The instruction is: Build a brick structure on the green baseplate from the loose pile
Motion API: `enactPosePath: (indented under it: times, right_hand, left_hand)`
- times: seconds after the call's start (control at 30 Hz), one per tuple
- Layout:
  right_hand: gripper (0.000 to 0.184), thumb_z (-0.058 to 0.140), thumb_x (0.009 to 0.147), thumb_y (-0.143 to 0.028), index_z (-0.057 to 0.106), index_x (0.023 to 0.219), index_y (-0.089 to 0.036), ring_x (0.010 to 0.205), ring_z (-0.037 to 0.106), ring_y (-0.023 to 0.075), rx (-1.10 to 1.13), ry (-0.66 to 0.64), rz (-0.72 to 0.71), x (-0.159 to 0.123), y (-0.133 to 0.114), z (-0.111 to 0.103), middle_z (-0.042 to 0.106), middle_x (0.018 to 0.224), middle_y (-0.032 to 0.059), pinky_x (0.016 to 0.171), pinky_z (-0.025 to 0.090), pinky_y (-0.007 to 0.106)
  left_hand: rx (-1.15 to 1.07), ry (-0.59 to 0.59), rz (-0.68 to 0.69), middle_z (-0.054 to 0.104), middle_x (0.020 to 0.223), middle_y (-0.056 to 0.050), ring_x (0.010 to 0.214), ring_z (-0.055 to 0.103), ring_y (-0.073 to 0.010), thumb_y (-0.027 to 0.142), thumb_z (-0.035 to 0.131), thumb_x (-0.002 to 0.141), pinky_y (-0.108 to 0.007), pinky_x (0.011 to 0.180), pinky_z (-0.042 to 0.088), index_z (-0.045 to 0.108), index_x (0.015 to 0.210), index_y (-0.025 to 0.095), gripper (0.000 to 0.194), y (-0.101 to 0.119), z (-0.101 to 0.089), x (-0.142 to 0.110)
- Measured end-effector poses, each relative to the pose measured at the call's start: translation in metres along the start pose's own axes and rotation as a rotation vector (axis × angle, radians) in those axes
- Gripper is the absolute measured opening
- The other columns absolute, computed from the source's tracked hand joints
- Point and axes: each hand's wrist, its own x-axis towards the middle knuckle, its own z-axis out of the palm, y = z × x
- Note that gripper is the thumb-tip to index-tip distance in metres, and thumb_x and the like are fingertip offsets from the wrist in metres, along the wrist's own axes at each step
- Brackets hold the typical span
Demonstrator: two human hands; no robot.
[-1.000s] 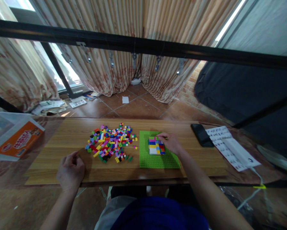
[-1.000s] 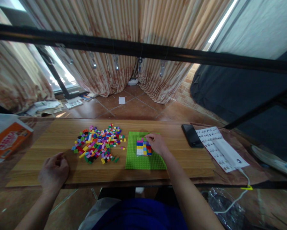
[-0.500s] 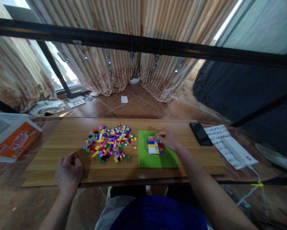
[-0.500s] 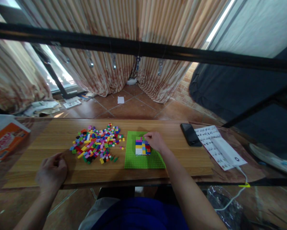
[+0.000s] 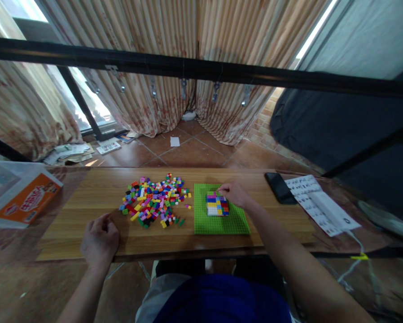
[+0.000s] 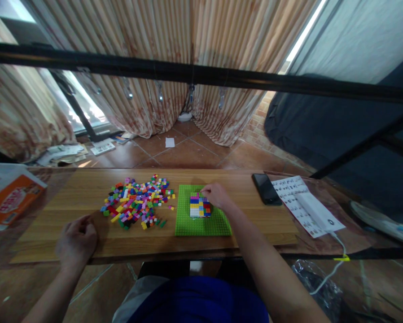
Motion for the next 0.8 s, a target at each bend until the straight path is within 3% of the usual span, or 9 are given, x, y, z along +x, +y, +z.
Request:
enactPosePath:
  times: [0.3, 0.43, 0.67, 0.8]
  right_hand:
    - [0.026, 0.052, 0.083, -0.025, 0.077, 0.087, -0.019, 0.075, 0.069, 0.0185, 0.080, 0.076, -0.004, -0.012, 0.003, 0.012, 0.077, 0.084, 0.0023, 0.070, 0.051, 0.027]
    - [0.028, 0.050, 0.086, -0.032, 0.076, 0.091, -0.022, 0.085, 0.068, 0.0203, 0.121, 0.144, -0.020, -0.019, 0.006, 0.017, 0.076, 0.094, 0.0041, 0.080, 0.052, 0.031]
    - [0.037, 0.046, 0.089, -0.040, 0.072, 0.100, -0.016, 0.088, 0.066, 0.0221, 0.223, 0.497, 0.024, -0.046, 0.010, 0.017, 0.073, 0.098, 0.0103, 0.082, 0.051, 0.036]
    - [0.033, 0.048, 0.090, -0.040, 0.071, 0.096, -0.017, 0.086, 0.066, 0.0222, 0.279, 0.523, 0.017, -0.067, -0.009, 0.025, 0.072, 0.096, 0.0110, 0.080, 0.051, 0.036]
  left_hand:
    - [0.018, -0.009, -0.005, 0.065, 0.114, -0.013, 0.095, 0.062, -0.0284, 0.032, 0.045, 0.087, -0.037, 0.074, 0.048, 0.067, 0.115, 0.017, 0.039, 0.002, -0.001, -0.001]
    - [0.016, -0.006, 0.015, 0.065, 0.113, -0.012, 0.092, 0.062, -0.0259, 0.032, 0.043, 0.088, -0.035, 0.073, 0.047, 0.066, 0.115, 0.018, 0.038, 0.001, -0.002, -0.001]
    - [-0.005, 0.017, 0.041, 0.065, 0.104, -0.011, 0.089, 0.061, -0.0237, 0.033, 0.043, 0.088, -0.032, 0.071, 0.045, 0.067, 0.112, 0.018, 0.037, -0.002, 0.001, -0.001]
    - [-0.017, 0.028, 0.042, 0.065, 0.103, -0.012, 0.089, 0.061, -0.0242, 0.032, 0.044, 0.087, -0.033, 0.073, 0.045, 0.067, 0.112, 0.017, 0.037, -0.002, 0.001, -0.001]
